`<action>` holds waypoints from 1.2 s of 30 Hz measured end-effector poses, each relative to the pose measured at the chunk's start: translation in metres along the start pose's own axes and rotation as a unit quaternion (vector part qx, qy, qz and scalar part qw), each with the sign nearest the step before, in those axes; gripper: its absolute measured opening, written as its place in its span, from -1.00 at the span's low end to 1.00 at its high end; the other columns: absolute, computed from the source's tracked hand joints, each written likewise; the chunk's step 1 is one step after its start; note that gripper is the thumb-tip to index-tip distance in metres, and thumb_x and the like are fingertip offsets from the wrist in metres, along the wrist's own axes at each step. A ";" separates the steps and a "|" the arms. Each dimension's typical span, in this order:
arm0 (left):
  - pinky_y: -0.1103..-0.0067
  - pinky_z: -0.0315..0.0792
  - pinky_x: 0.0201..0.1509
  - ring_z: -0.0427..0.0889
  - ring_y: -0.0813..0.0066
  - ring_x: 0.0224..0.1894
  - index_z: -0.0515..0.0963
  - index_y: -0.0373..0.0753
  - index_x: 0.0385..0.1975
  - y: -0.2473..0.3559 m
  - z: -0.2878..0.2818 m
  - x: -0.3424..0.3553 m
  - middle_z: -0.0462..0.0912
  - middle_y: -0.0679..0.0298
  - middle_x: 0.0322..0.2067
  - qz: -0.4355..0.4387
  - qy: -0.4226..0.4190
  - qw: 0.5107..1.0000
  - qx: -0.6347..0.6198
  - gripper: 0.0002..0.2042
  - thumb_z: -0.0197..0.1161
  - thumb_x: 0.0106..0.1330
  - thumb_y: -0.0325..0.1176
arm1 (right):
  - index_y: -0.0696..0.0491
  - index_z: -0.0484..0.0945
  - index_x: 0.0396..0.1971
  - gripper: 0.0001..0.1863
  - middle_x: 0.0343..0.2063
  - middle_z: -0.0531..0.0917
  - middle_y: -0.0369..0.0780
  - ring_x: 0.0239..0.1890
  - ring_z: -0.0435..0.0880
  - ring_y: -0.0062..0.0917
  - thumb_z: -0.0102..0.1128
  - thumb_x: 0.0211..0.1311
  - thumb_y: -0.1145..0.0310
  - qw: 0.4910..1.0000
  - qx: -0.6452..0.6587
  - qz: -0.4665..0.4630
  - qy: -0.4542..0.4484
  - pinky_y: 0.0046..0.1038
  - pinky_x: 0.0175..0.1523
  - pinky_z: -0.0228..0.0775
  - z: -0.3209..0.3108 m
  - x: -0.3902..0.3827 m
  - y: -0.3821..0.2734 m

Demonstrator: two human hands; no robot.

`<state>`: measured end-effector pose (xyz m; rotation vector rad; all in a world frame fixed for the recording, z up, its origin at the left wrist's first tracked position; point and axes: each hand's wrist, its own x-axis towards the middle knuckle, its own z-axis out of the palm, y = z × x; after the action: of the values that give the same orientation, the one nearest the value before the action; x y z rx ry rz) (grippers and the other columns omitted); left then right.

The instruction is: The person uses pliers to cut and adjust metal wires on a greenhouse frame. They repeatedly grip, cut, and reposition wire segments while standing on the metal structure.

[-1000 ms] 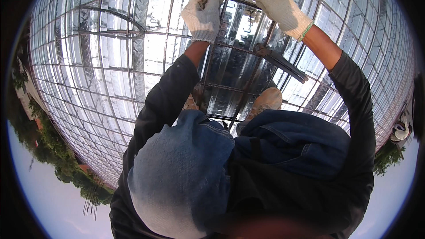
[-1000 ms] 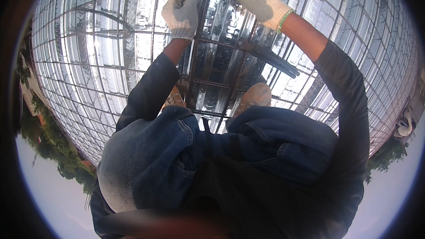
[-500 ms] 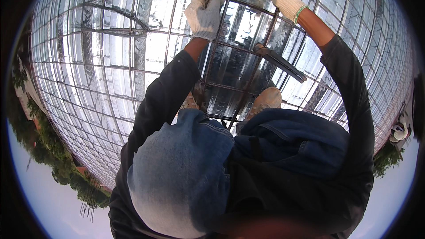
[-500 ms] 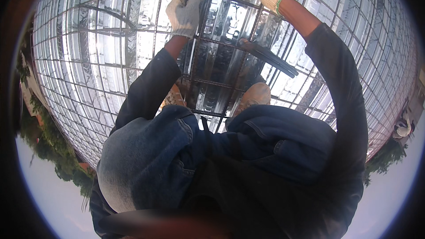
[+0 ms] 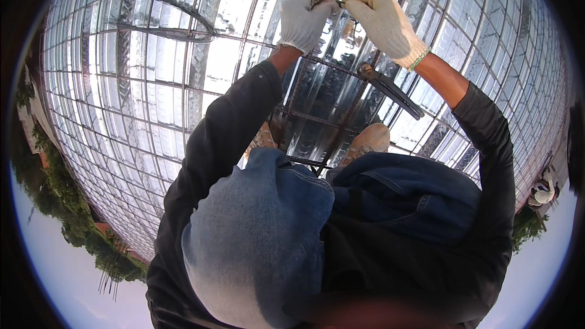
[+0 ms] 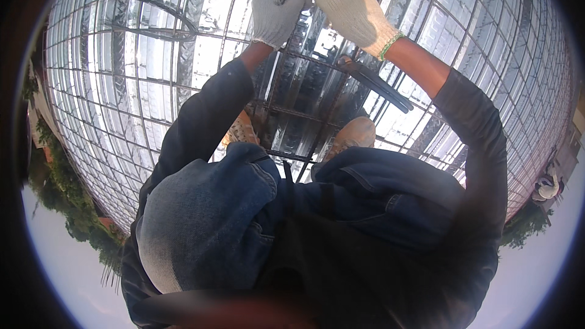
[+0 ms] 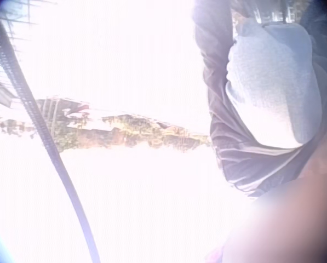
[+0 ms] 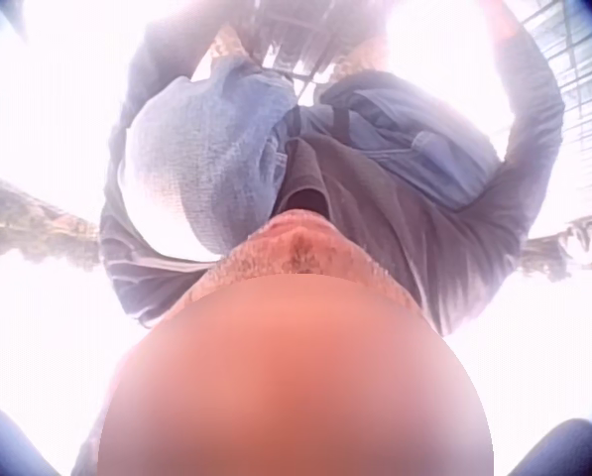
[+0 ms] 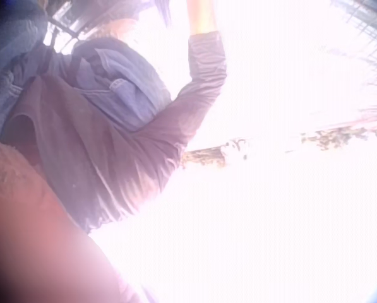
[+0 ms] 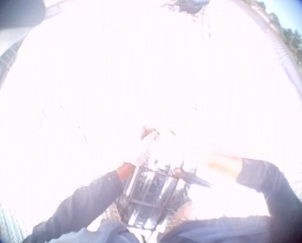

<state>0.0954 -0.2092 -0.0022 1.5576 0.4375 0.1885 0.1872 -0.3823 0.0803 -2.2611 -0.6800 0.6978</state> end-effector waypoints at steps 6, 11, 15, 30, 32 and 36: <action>0.55 0.75 -0.04 0.87 0.53 -0.13 0.79 -0.34 0.17 -0.022 0.008 -0.018 0.92 0.20 -0.10 0.091 0.035 0.989 0.107 -0.67 0.50 0.47 -0.40 | 0.21 0.77 0.18 -0.50 -0.30 0.85 -0.07 -0.35 0.84 -0.42 0.09 0.70 0.08 0.999 0.037 -0.004 0.015 -0.28 -0.15 0.71 0.025 -0.018 -0.010; 0.49 0.75 0.02 0.90 0.45 -0.16 0.81 -0.35 0.07 -0.041 -0.005 0.003 0.93 0.12 -0.09 0.151 0.015 0.980 0.128 -0.76 0.46 0.50 -0.40 | 0.17 0.80 0.14 -0.48 -0.21 0.89 -0.06 -0.23 0.85 -0.23 0.06 0.70 0.05 0.997 -0.010 -0.057 -0.056 -0.15 0.00 0.71 0.020 -0.004 -0.027; 0.45 0.73 0.01 0.90 0.36 -0.17 0.83 -0.31 -0.01 0.008 -0.010 0.003 0.92 0.12 -0.21 0.031 -0.045 0.990 0.132 -0.77 0.44 0.55 -0.29 | 0.12 0.83 0.14 -0.55 -0.15 0.90 -0.08 -0.20 0.91 -0.33 0.18 0.71 0.06 0.978 -0.106 -0.176 0.027 -0.26 0.02 0.77 -0.013 0.012 -0.023; 0.55 0.71 0.03 0.86 0.53 -0.15 0.83 -0.30 -0.09 -0.008 -0.018 0.012 0.90 0.25 -0.29 0.048 -0.036 0.998 0.032 -0.79 0.45 0.54 -0.28 | 0.03 0.90 -0.02 -0.68 -0.23 0.90 -0.14 -0.25 0.90 -0.33 0.28 0.63 0.14 0.891 -0.366 -0.267 -0.003 -0.30 -0.03 0.78 -0.004 0.064 0.029; 0.55 0.72 0.05 0.86 0.54 -0.11 0.83 -0.27 -0.05 -0.013 -0.023 0.018 0.90 0.25 -0.25 0.009 -0.039 0.999 -0.011 -0.79 0.43 0.57 -0.27 | 0.02 0.90 -0.04 -0.69 -0.24 0.90 -0.15 -0.26 0.90 -0.33 0.30 0.62 0.15 0.888 -0.373 -0.268 0.003 -0.31 -0.04 0.79 -0.005 0.061 0.032; 0.50 0.73 0.14 0.84 0.50 -0.04 0.76 -0.29 0.15 -0.039 -0.040 0.041 0.85 0.19 -0.02 -0.004 -0.070 0.979 -0.190 -0.63 0.51 0.50 -0.18 | 0.00 0.92 -0.09 -0.72 -0.26 0.90 -0.17 -0.27 0.90 -0.33 0.32 0.60 0.17 0.888 -0.371 -0.270 0.015 -0.32 -0.06 0.79 0.002 0.054 0.028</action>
<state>0.1115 -0.1571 -0.0448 1.1849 0.2778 0.1449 0.2328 -0.3660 0.0432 -2.5155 -1.7028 0.1159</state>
